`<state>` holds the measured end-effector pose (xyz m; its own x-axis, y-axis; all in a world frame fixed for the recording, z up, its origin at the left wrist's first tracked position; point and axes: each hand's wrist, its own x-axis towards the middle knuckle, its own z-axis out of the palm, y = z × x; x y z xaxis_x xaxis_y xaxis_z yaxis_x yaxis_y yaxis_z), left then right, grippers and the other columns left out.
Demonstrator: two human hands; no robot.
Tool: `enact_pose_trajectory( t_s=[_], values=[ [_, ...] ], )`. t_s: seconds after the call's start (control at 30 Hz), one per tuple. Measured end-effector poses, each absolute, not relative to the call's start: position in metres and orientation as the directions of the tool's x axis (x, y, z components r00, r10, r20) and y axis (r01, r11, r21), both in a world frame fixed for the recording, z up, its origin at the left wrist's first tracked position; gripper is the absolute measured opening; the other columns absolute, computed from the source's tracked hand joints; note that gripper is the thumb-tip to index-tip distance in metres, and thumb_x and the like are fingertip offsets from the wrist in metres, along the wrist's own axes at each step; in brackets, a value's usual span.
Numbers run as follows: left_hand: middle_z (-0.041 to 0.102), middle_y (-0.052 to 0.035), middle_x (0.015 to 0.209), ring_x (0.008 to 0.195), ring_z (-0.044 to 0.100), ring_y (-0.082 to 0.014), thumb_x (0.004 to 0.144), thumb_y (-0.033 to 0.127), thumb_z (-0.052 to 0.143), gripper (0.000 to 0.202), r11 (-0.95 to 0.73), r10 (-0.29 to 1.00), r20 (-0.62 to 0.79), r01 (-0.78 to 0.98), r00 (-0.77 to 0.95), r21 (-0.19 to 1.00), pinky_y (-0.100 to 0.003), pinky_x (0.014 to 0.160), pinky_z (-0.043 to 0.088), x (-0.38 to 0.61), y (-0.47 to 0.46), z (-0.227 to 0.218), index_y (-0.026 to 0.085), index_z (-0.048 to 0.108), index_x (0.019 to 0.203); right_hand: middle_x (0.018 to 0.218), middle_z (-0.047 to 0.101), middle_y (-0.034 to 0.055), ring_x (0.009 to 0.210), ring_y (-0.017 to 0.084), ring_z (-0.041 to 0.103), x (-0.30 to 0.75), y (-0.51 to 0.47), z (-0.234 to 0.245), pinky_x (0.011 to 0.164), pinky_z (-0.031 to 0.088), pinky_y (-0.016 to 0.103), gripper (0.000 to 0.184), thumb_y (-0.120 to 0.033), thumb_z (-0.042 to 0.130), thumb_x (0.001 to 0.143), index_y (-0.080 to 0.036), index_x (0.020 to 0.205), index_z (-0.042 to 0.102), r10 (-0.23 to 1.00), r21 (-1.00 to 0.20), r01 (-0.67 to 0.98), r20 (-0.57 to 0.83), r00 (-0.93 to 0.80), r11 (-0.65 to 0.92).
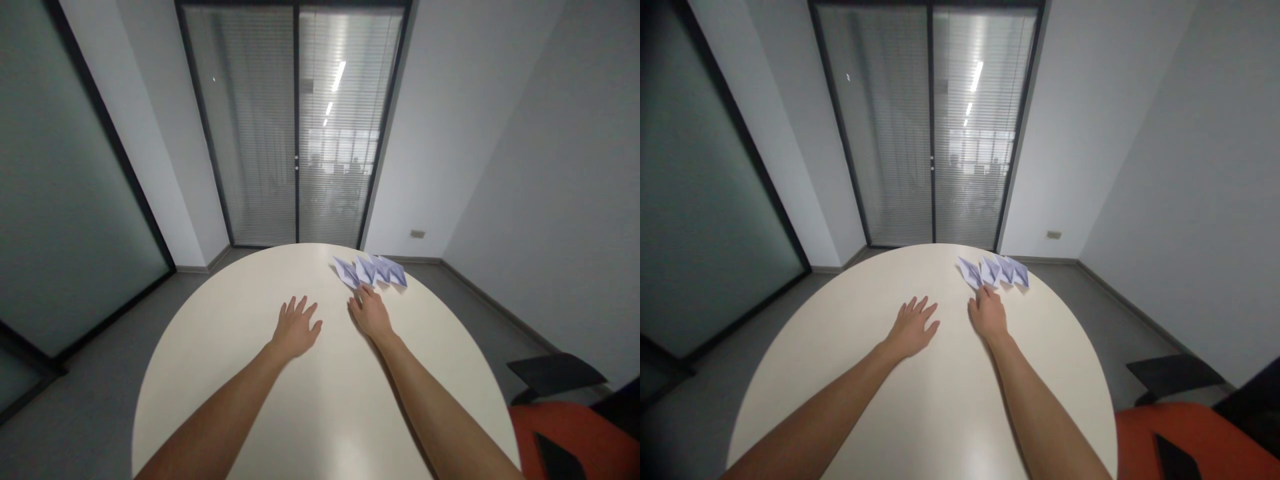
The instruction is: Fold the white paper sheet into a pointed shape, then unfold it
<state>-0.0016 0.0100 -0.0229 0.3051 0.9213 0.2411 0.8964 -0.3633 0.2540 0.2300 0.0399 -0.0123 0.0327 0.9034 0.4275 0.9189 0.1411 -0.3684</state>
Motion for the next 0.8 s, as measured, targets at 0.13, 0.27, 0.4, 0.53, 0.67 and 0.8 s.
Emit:
enact_pose_trajectory(
  t_s=[0.13,0.27,0.4,0.53,0.67,0.8],
  values=[
    [0.046,-0.0161,0.153,0.146,0.033,-0.039,0.095,0.042,0.05,0.057,-0.357,0.919,0.308,0.847,0.245,0.393,-0.06,0.118,0.022,-0.001,0.016,-0.026,0.019,0.046,0.147,0.128,0.068,0.0149,0.117,0.028,0.064,0.23,0.04,-0.011,0.103,0.046,0.039,0.04,-0.034,0.043,0.098,-0.013,0.118,0.071,0.883,-0.6,0.767,0.458,0.098,0.226],
    [0.041,-0.0243,0.154,0.14,0.045,-0.0344,0.095,0.044,0.053,0.079,-0.282,0.928,0.372,0.686,0.018,0.671,-0.051,0.113,0.036,-0.004,0.026,-0.026,0.013,0.017,0.158,0.115,0.075,0.0111,0.102,0.025,0.07,0.22,0.034,-0.011,0.094,0.053,0.037,0.034,-0.037,0.051,0.094,-0.017,0.109,0.075,0.881,-0.739,0.584,0.466,0.082,0.336],
    [0.047,-0.0219,0.149,0.13,0.055,-0.0287,0.092,0.039,0.06,0.086,-0.266,0.912,0.376,0.465,-0.163,0.845,-0.043,0.103,0.046,-0.011,0.037,-0.028,0.018,0.009,0.158,0.112,0.075,0.0097,0.097,0.023,0.071,0.209,0.029,-0.016,0.094,0.053,0.037,0.033,-0.028,0.056,0.087,-0.017,0.112,0.073,0.879,-0.764,0.515,0.475,0.041,0.388],
    [0.061,-0.0133,0.132,0.115,0.063,-0.0219,0.091,0.021,0.058,0.067,-0.345,0.885,0.432,0.376,-0.175,0.86,-0.039,0.1,0.048,-0.014,0.041,-0.03,0.022,0.028,0.151,0.111,0.075,0.0095,0.095,0.023,0.07,0.205,0.028,-0.019,0.094,0.053,0.037,0.037,-0.021,0.057,0.08,-0.016,0.113,0.073,0.888,-0.773,0.521,0.456,0.061,0.361],
    [0.064,-0.0094,0.124,0.11,0.063,-0.0196,0.089,0.014,0.056,0.058,-0.412,0.861,0.486,0.354,-0.152,0.84,-0.036,0.097,0.048,-0.012,0.04,-0.028,0.023,0.037,0.143,0.111,0.075,0.0103,0.094,0.023,0.07,0.207,0.031,-0.021,0.093,0.053,0.038,0.04,-0.02,0.059,0.076,-0.015,0.113,0.073,0.897,-0.803,0.497,0.43,0.102,0.328],
    [0.063,-0.009,0.124,0.11,0.062,-0.019,0.089,0.013,0.054,0.057,-0.436,0.851,0.504,0.337,-0.146,0.834,-0.035,0.095,0.049,-0.011,0.038,-0.027,0.024,0.037,0.143,0.113,0.075,0.0112,0.099,0.024,0.07,0.209,0.034,-0.024,0.096,0.053,0.038,0.039,-0.022,0.06,0.075,-0.014,0.112,0.073,0.9,-0.833,0.439,0.421,0.109,0.337]
  ],
)
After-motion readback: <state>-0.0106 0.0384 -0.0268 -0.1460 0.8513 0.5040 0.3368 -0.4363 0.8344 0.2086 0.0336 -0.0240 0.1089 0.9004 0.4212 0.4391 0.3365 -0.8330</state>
